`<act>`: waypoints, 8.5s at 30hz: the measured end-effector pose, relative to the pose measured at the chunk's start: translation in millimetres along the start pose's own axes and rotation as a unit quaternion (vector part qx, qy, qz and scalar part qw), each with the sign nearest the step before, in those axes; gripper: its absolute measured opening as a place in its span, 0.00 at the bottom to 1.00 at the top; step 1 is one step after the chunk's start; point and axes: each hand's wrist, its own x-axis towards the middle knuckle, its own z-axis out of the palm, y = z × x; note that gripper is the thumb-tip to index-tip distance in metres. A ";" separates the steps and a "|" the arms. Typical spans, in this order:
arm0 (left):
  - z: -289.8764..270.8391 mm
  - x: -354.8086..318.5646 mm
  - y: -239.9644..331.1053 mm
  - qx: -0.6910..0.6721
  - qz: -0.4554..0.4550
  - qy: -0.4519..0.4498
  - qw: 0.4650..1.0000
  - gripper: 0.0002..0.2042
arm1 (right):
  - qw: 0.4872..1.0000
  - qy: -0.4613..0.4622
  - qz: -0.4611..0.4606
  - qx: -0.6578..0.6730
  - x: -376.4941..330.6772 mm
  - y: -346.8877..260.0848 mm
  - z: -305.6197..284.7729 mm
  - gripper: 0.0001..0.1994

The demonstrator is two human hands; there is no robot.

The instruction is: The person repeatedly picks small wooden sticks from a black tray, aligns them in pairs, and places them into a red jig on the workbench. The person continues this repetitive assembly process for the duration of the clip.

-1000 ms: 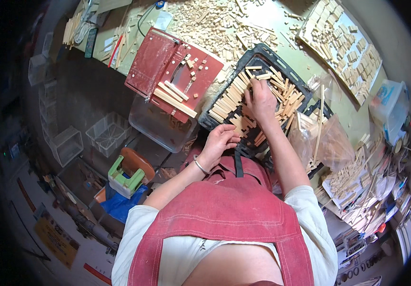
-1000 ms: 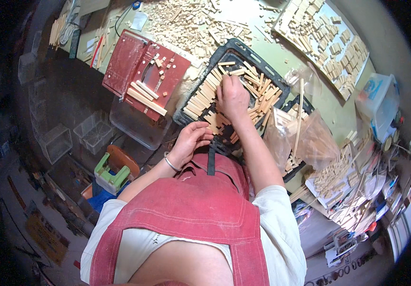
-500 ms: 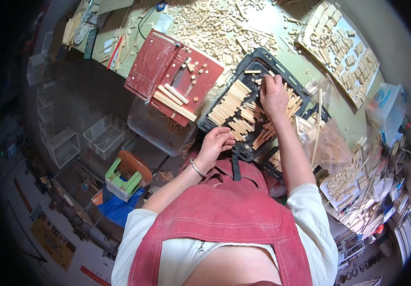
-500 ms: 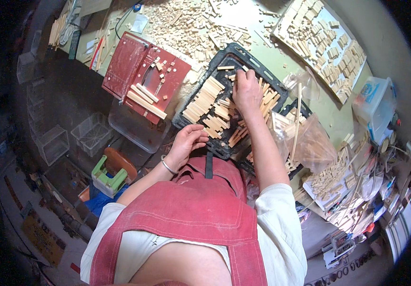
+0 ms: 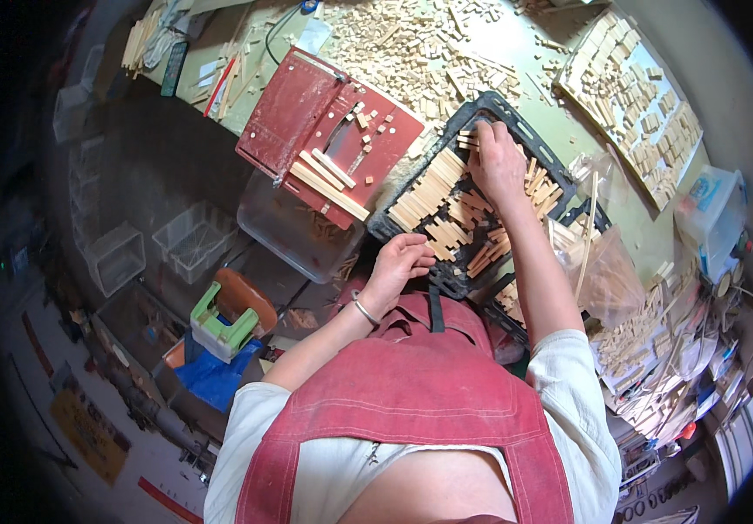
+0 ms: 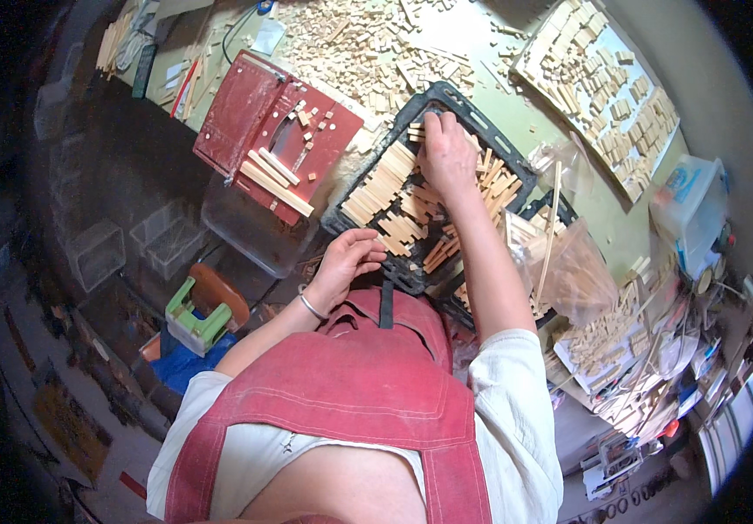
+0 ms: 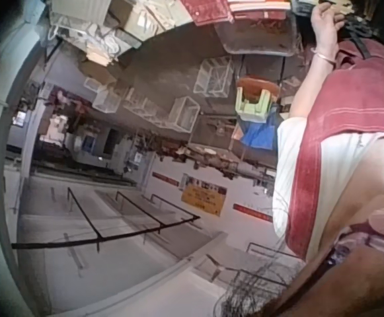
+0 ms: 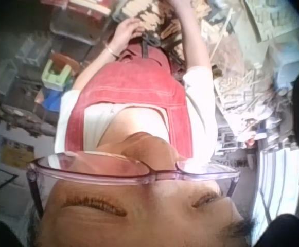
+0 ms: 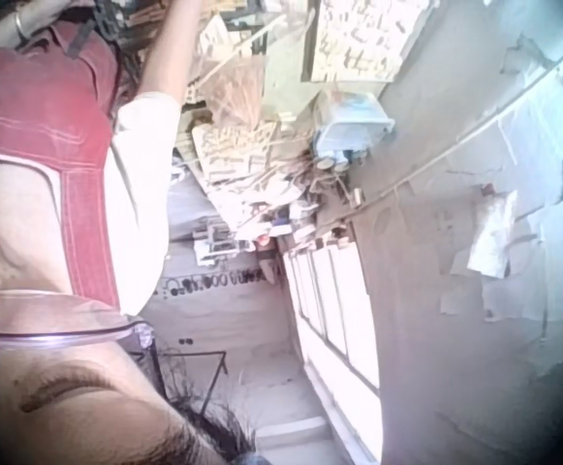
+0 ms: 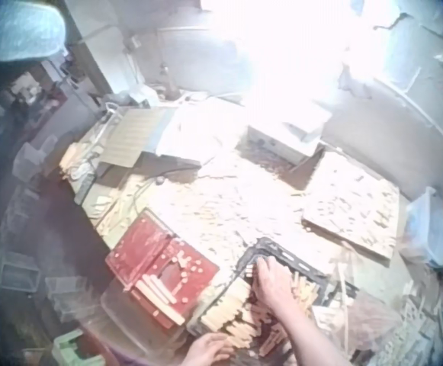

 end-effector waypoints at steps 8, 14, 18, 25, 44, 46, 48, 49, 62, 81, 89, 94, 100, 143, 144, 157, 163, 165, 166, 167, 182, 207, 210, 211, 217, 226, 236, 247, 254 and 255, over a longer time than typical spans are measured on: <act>-2.4 0.5 -1.0 0.001 -0.004 0.004 1.000 0.15 | 1.000 -0.024 -0.002 0.020 -8.3 8.2 -5.8 0.15; -1.7 1.2 -0.4 0.003 0.001 -0.002 1.000 0.16 | 0.998 0.050 -0.023 0.010 -7.2 -2.4 -10.5 0.13; -1.2 1.9 -2.0 -0.002 0.001 -0.003 1.000 0.17 | 0.997 -0.062 -0.015 -0.050 0.8 6.7 0.9 0.12; 0.4 0.7 1.6 0.001 0.002 0.006 1.000 0.15 | 0.993 0.056 -0.033 0.100 -18.4 11.4 2.3 0.10; 55.7 -13.3 54.3 0.077 0.309 -0.072 0.945 0.17 | 0.901 0.107 0.140 0.395 -116.4 -97.5 -50.8 0.12; 54.9 -13.0 55.0 0.091 0.321 -0.074 0.940 0.17 | 0.898 0.104 0.142 0.402 -117.9 -96.6 -50.1 0.12; 55.1 -13.4 54.8 0.101 0.322 -0.075 0.938 0.17 | 0.901 0.108 0.136 0.398 -118.1 -96.3 -50.9 0.12; 55.4 -13.8 54.8 0.104 0.318 -0.076 0.939 0.17 | 0.902 0.109 0.133 0.396 -118.0 -96.4 -51.8 0.12; 43.2 9.4 43.6 -0.028 0.229 -0.112 0.967 0.17 | 0.891 -0.110 0.167 0.407 -89.4 -69.0 -74.9 0.05; 28.3 21.3 29.9 0.134 0.213 -0.018 0.968 0.16 | 0.985 0.000 0.123 0.121 -32.4 -9.0 -0.5 0.15; 47.0 32.6 61.3 0.332 0.361 0.045 0.870 0.09 | 0.982 -0.070 -0.086 0.152 -63.7 -48.7 -60.0 0.18; 57.9 31.4 44.2 0.268 0.353 0.032 0.896 0.24 | 0.995 0.008 0.077 0.068 -53.7 -21.5 -38.3 0.06; 31.6 16.3 22.3 0.310 0.286 -0.006 0.907 0.17 | 0.990 0.005 0.126 0.062 -22.9 -6.5 3.1 0.09; -10.4 9.9 -8.1 0.508 0.382 -0.033 0.771 0.13 | 0.990 -0.082 0.110 0.026 -127.6 -26.0 -6.8 0.08; -10.0 9.4 -7.6 0.513 0.380 -0.037 0.769 0.13 | 0.990 -0.093 0.102 0.034 -128.1 -26.9 -8.1 0.08; 7.1 21.4 -41.4 0.576 0.446 -0.105 0.677 0.15 | 0.993 -0.058 0.102 0.013 -113.6 -19.8 -18.0 0.19; 1.9 16.5 -36.2 0.533 0.476 -0.084 0.694 0.15 | 0.989 -0.068 0.124 0.039 -120.8 -24.2 -19.2 0.20; 3.6 11.8 -30.5 0.554 0.451 -0.081 0.696 0.15 | 0.988 -0.095 0.114 0.052 -123.9 -25.9 -20.8 0.20; 4.1 10.0 -28.6 0.564 0.437 -0.080 0.696 0.14 | 0.986 -0.108 0.110 0.059 -125.7 -26.7 -21.8 0.20; 2.8 10.4 -28.6 0.569 0.437 -0.074 0.693 0.14 | 0.985 -0.094 0.134 0.062 -128.8 -27.1 -21.3 0.19; 0.6 16.1 -31.0 0.548 0.458 -0.123 0.689 0.15 | 0.891 -0.025 0.337 0.303 -180.4 -45.7 -12.1 0.11; 16.2 21.2 -21.4 0.522 0.410 -0.125 0.737 0.13 | 0.957 -0.155 0.239 -0.046 -72.5 33.0 -41.8 0.14; 20.7 21.6 -17.6 0.495 0.399 -0.116 0.763 0.12 | 0.954 -0.146 0.258 -0.041 -72.7 31.7 -46.0 0.13; 22.2 21.8 -15.5 0.490 0.395 -0.113 0.769 0.12 | 0.957 -0.131 0.255 -0.031 -75.9 32.7 -45.7 0.13; 24.8 26.3 -5.5 0.483 0.378 -0.091 0.785 0.11 | 0.957 -0.144 0.240 -0.073 -86.5 33.0 -42.8 0.14; 41.8 31.6 4.2 0.441 0.379 -0.097 0.808 0.12 | 0.942 -0.197 0.265 -0.058 -78.3 30.9 -48.1 0.14; 118.9 73.2 38.6 0.107 0.137 -0.066 0.983 0.24 | 0.937 -0.122 0.327 0.023 -86.1 35.5 -57.1 0.17; 167.6 107.8 26.8 0.038 0.050 -0.121 0.991 0.18 | 0.871 -0.040 0.422 0.248 -119.2 39.8 -89.2 0.14; 167.9 68.9 38.7 0.064 0.139 -0.168 0.974 0.15 | 0.769 0.036 0.430 0.471 -123.1 8.4 -104.4 0.07; 165.0 61.5 43.8 0.073 0.151 -0.174 0.970 0.15 | 0.741 0.052 0.427 0.516 -124.4 5.2 -108.1 0.07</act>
